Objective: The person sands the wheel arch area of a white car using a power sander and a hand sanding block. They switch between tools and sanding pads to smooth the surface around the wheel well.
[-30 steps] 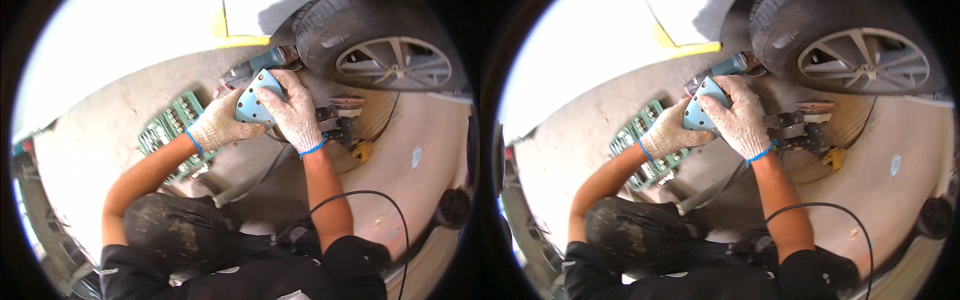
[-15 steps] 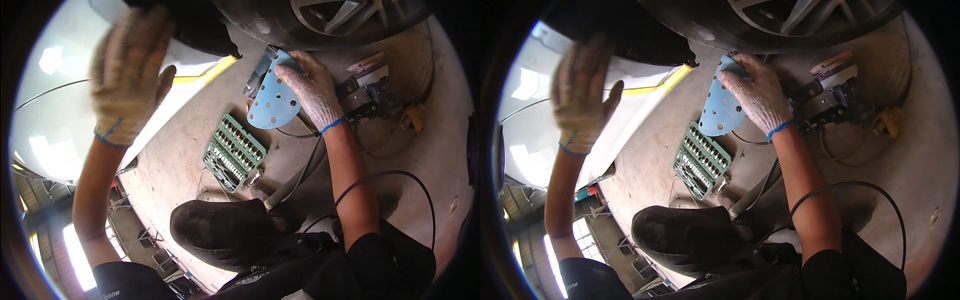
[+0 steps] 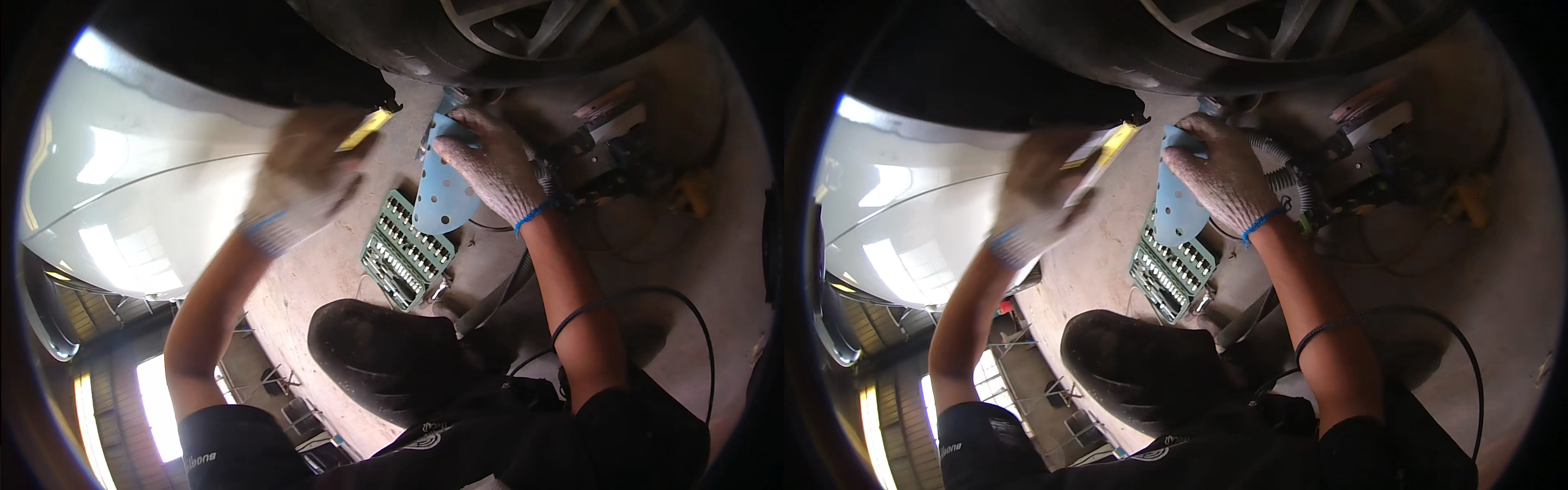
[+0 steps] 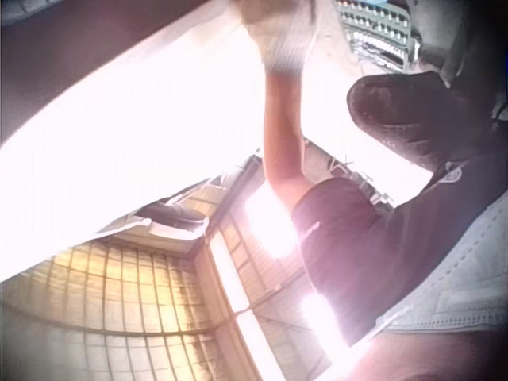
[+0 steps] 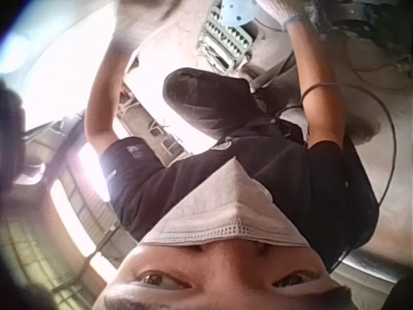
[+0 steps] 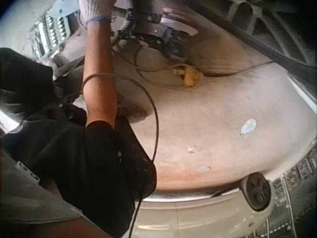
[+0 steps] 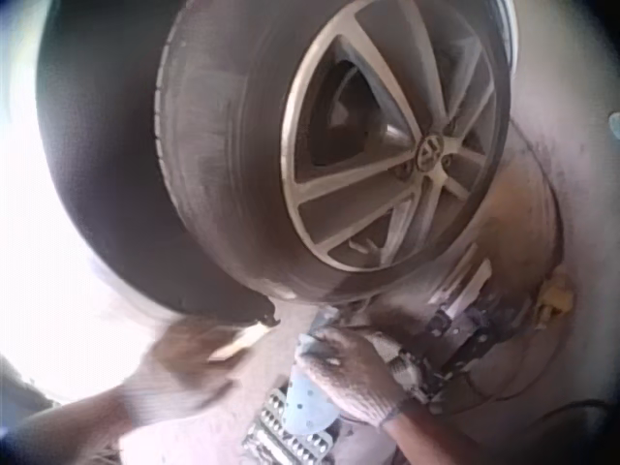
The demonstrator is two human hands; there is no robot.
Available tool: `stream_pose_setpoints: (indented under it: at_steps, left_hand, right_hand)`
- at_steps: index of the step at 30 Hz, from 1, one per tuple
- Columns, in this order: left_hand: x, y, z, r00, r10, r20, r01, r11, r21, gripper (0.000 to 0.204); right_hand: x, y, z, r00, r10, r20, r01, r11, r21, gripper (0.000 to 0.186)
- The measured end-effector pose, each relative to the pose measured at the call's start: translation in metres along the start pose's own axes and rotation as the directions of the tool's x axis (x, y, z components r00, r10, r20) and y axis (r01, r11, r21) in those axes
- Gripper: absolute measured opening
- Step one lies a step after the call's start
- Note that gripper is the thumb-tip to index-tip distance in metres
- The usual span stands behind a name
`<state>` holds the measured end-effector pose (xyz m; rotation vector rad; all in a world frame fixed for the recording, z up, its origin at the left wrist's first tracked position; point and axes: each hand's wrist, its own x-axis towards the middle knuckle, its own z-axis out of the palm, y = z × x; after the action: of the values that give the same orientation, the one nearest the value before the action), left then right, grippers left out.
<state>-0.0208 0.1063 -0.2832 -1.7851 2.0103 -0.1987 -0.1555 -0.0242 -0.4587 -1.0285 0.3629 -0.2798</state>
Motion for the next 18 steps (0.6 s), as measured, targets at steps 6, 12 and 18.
stream_pose_setpoints:
  at_steps: [6,12,18]
  left_hand:
    - [-0.070,-0.136,-0.213,0.981,0.079,-0.180,0.116,0.508,0.854,0.047]
    - [-0.075,-0.177,-0.226,0.945,0.319,-0.070,-0.078,0.428,0.900,0.045]
    - [-0.069,-0.180,-0.218,0.949,0.311,-0.057,-0.089,0.435,0.896,0.046]
  right_hand:
    - [0.020,0.027,0.038,0.963,-0.251,0.098,0.257,0.964,-0.061,0.057]
    - [0.024,0.039,0.067,0.942,-0.200,0.268,0.254,0.950,-0.182,0.090]
    - [0.007,0.008,0.101,0.902,-0.265,0.340,0.311,0.946,-0.087,0.102]
